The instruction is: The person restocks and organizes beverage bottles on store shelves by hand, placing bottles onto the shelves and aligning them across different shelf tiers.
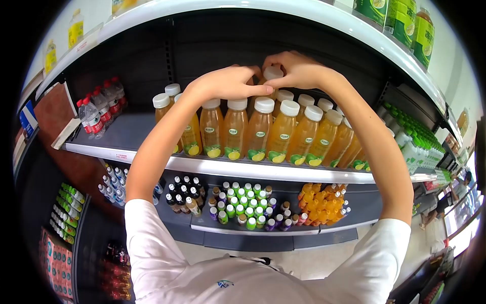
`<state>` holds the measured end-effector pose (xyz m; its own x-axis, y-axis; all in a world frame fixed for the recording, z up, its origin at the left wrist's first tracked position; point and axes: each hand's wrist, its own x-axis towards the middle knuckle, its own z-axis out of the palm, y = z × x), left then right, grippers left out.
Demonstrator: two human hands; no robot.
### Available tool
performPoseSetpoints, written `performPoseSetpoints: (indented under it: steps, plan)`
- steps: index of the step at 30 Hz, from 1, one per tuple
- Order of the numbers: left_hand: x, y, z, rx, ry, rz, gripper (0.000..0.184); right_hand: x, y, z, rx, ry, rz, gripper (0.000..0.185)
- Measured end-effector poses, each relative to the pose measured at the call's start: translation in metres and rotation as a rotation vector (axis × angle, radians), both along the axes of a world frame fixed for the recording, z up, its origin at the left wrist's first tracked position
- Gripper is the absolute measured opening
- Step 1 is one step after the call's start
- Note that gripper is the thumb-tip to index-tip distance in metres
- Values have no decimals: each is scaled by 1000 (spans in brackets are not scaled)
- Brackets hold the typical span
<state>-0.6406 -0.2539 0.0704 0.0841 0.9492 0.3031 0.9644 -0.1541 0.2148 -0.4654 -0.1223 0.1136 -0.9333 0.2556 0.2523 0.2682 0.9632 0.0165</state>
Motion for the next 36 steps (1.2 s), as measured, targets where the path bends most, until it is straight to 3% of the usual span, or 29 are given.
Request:
performPoseSetpoints:
  steps: [3, 10, 16, 19, 21, 25, 27, 30, 33, 36]
  plan:
    - [-10, 5, -8, -21, -18, -41, 89, -3, 2, -9, -1, -22, 104, 55]
    - [-9, 3, -7, -206, 1, 63, 126, -18, 9, -16, -71, -126, 74, 57]
    - [-12, 12, -9, -296, -54, 60, 132, -23, 14, -20, -204, -265, 13, 56]
    - [-13, 10, -9, -306, -17, 80, 133, -21, 19, -24, -256, -237, 103, 59]
    - [-10, 11, -8, -297, -32, 122, 130, -23, 27, -27, -317, -230, 63, 67]
    - [1, 0, 5, -102, -77, 37, 100, -5, 4, -17, -282, -117, 50, 71]
    - [30, -24, 13, 88, 254, 366, 83, -2, 18, -19, -259, -25, 129, 71]
    - [61, -46, 0, 555, 215, 382, 65, 21, 9, -13, -125, -44, 139, 75]
    - [116, -61, -5, 830, -49, 256, 44, 43, 2, -20, -106, 63, 87, 79]
    - [163, -59, -17, 976, -1, -14, 31, 65, -2, -22, -112, 176, 200, 79]
